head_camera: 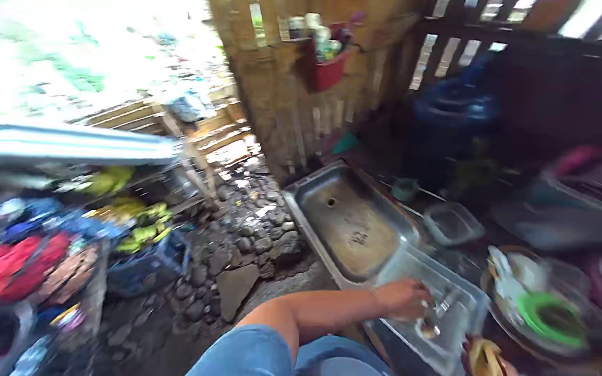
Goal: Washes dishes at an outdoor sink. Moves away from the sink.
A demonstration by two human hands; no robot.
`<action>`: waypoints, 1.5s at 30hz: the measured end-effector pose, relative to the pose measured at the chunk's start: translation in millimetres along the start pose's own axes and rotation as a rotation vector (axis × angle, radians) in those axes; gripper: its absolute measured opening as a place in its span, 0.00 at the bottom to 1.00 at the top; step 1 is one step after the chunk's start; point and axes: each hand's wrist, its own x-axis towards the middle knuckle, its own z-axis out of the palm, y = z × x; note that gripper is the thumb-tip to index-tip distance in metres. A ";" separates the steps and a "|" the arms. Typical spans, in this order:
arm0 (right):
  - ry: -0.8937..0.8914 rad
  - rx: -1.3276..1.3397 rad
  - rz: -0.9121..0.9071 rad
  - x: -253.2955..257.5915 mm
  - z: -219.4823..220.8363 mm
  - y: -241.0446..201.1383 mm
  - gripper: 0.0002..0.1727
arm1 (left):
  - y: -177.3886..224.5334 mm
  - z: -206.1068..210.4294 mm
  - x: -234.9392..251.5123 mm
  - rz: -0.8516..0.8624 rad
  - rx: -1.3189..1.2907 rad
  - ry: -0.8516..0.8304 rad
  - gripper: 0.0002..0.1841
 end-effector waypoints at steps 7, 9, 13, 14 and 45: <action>0.378 0.302 -0.089 -52.4 -68.9 -5.9 0.20 | 89.8 76.2 155.4 0.339 0.404 -0.386 0.25; 0.435 0.242 -0.115 -65.6 -75.9 -4.9 0.19 | 106.4 94.6 189.6 0.365 0.498 -0.488 0.28; 0.494 0.128 -0.181 -83.2 -90.9 8.0 0.22 | 109.3 128.1 230.0 0.464 0.650 -0.616 0.31; 0.492 0.118 -0.195 -84.8 -95.5 12.3 0.23 | 112.8 131.4 235.0 0.452 0.707 -0.663 0.29; 0.254 -0.683 -0.672 61.6 12.6 -23.3 0.20 | 82.5 31.2 6.7 -0.595 -0.506 -0.004 0.15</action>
